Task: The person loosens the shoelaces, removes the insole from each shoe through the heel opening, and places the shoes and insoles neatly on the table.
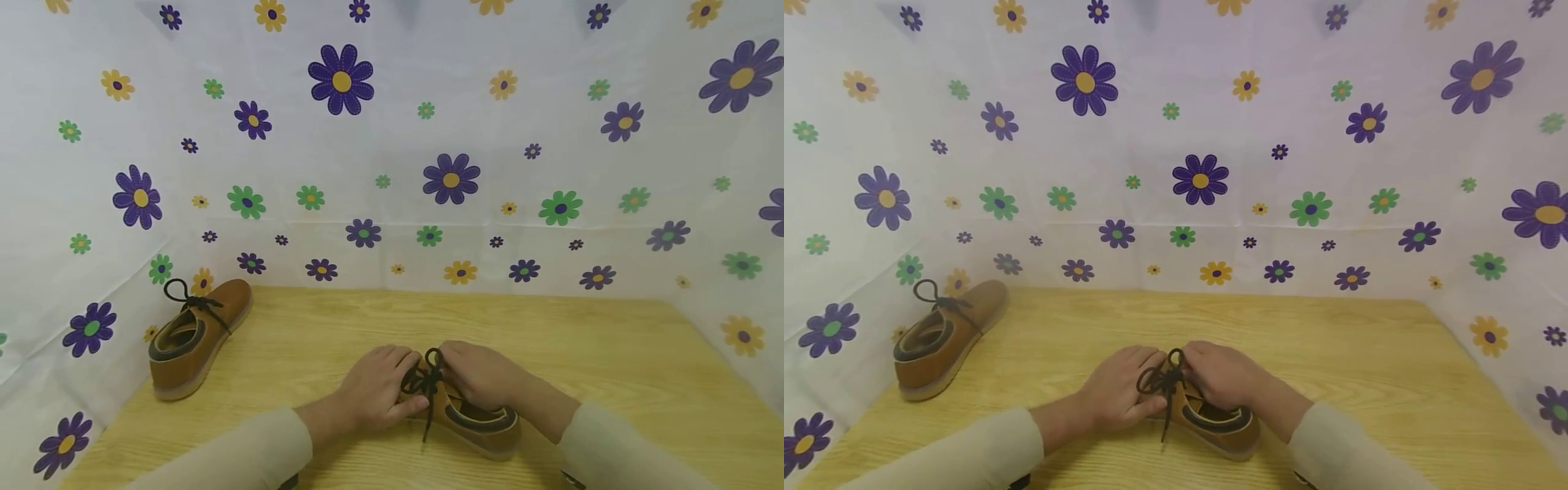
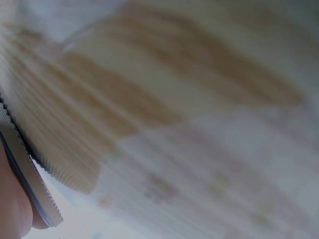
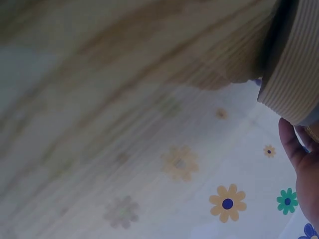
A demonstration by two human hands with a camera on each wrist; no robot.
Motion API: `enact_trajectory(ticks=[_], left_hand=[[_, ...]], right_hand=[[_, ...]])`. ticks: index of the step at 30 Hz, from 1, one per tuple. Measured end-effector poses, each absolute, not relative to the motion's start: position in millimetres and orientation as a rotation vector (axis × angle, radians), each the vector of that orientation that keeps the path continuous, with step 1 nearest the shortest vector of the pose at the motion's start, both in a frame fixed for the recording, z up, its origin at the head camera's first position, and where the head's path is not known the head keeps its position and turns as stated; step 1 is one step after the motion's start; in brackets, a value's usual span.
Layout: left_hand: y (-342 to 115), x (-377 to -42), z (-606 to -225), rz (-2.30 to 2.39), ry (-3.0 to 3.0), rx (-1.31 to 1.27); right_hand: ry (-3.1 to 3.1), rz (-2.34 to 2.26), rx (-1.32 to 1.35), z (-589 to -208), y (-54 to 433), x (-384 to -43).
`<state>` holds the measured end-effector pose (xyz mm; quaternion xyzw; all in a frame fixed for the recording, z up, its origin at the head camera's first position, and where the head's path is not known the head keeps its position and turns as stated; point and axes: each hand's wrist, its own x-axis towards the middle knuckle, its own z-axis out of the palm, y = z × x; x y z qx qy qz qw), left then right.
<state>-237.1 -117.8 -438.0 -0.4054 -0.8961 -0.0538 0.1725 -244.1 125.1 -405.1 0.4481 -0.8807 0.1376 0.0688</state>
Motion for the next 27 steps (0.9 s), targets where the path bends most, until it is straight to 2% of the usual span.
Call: enact_trajectory(ticks=[27], left_hand=[[-116.2, -237.9, -440.0, -0.176, -2.485, -1.143]], right_hand=[[-2.460, 0.415, 1.145, -410.9, 136.4, -246.5]])
